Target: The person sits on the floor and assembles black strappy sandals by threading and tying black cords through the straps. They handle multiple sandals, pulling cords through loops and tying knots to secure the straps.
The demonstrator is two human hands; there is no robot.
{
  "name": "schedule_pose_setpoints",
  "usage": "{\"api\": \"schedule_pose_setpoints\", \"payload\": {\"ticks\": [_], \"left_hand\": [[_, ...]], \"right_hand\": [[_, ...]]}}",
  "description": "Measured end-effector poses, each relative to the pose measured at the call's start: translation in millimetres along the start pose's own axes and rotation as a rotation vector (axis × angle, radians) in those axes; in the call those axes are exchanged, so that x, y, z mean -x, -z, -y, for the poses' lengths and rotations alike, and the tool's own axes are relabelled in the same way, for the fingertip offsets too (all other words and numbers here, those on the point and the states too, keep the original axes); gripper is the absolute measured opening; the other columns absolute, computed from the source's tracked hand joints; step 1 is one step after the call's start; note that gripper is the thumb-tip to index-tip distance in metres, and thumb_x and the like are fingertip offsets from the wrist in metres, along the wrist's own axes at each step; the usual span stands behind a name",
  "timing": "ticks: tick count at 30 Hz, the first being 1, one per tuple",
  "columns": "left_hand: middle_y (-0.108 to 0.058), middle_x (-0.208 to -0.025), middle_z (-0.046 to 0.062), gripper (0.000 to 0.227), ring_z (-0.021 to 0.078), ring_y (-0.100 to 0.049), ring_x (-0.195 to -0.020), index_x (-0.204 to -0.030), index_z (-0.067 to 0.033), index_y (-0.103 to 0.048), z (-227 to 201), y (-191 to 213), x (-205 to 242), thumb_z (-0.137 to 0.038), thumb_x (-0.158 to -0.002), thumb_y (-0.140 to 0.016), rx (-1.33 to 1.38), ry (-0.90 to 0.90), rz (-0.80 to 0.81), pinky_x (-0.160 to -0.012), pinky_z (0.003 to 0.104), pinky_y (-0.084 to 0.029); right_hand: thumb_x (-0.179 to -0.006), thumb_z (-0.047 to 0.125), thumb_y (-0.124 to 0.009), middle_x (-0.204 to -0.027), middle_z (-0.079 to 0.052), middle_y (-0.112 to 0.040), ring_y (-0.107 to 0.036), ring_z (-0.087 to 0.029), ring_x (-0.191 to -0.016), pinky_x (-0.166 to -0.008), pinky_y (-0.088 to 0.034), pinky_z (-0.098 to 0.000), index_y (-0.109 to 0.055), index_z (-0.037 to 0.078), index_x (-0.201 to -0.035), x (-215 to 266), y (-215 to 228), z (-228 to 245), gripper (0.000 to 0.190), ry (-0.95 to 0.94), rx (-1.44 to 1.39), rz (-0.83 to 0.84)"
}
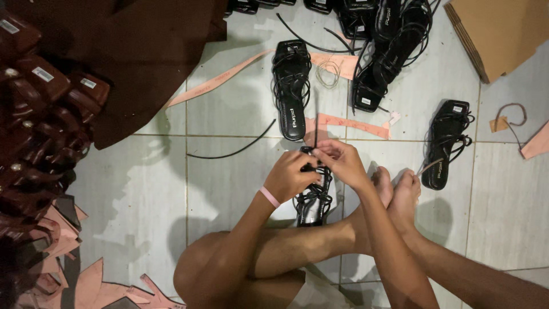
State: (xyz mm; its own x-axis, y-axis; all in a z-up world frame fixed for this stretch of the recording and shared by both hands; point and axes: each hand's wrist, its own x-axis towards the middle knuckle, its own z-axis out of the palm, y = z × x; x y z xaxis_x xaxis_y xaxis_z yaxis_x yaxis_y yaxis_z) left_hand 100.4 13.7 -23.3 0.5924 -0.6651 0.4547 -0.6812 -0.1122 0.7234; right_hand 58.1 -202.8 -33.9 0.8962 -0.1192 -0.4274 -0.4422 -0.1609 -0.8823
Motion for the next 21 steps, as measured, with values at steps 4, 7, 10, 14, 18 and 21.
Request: {"api": "schedule_pose_setpoints", "payload": {"ticks": [4, 7, 10, 14, 18, 21], "left_hand": [[-0.065, -0.109, 0.005, 0.008, 0.0271, -0.063, -0.103, -0.087, -0.0141, -0.076, -3, -2, 1, -0.017, -0.081, -0.081, 0.137, 0.124, -0.045, -0.091, 0.041, -0.051], [-0.066, -0.117, 0.008, 0.011, 0.0289, -0.065, -0.109, -0.092, -0.0126, -0.077, -3, -5, 3, -0.017, -0.083, -0.080, 0.272, 0.231, -0.061, -0.094, 0.039, -0.053], [-0.070, -0.120, 0.009, 0.010, 0.0297, -0.068, -0.108, -0.095, -0.0103, -0.078, 2, -12, 3, -0.015, -0.085, -0.079, 0.342, 0.259, -0.008, -0.093, 0.038, -0.055], [-0.076, -0.115, 0.010, 0.008, 0.0267, -0.075, -0.095, -0.096, -0.0079, -0.078, 5, -15, 5, -0.011, -0.089, -0.075, 0.453, 0.381, 0.036, -0.084, 0.034, -0.059], [-0.079, -0.105, 0.010, 0.011, 0.0221, -0.078, -0.090, -0.096, -0.0051, -0.078, 2, -13, 1, -0.011, -0.087, -0.076, 0.540, 0.459, -0.028, -0.081, 0.030, -0.061], [-0.080, -0.102, 0.009, 0.010, 0.0175, -0.079, -0.089, -0.096, -0.0054, -0.080, 0, -10, -3, -0.011, -0.087, -0.076, 0.579, 0.529, -0.007, -0.079, 0.028, -0.061]], "right_hand": [[-0.097, 0.008, -0.075, -0.101, -0.006, -0.067, -0.062, -0.010, -0.094, -0.082, -0.052, -0.0256, -0.070, -0.001, -0.106, 11, 0, 1, 0.014, 0.230, 0.082, -0.060], [-0.099, 0.011, -0.066, -0.095, -0.002, -0.070, -0.065, -0.009, -0.085, -0.074, -0.055, -0.0270, -0.070, 0.003, -0.108, 29, 4, 5, 0.013, 0.018, -0.115, 0.017], [-0.104, 0.011, -0.059, -0.096, -0.002, -0.069, -0.064, -0.008, -0.090, -0.080, -0.053, -0.0250, -0.070, 0.003, -0.113, 52, 7, 9, 0.016, 0.027, -0.073, 0.040], [-0.107, 0.009, -0.057, -0.099, -0.003, -0.075, -0.068, -0.010, -0.091, -0.081, -0.055, -0.0245, -0.072, 0.001, -0.108, 75, 8, 13, 0.017, 0.088, 0.062, 0.014], [-0.093, 0.006, -0.072, -0.094, -0.004, -0.073, -0.072, -0.012, -0.082, -0.068, -0.054, -0.0249, -0.070, 0.001, -0.106, 90, 4, 11, 0.014, -0.128, -0.136, -0.027], [-0.090, 0.005, -0.073, -0.089, -0.006, -0.073, -0.071, -0.013, -0.075, -0.061, -0.052, -0.0245, -0.069, 0.004, -0.113, 100, 0, 7, 0.023, -0.253, -0.248, -0.112]]}}
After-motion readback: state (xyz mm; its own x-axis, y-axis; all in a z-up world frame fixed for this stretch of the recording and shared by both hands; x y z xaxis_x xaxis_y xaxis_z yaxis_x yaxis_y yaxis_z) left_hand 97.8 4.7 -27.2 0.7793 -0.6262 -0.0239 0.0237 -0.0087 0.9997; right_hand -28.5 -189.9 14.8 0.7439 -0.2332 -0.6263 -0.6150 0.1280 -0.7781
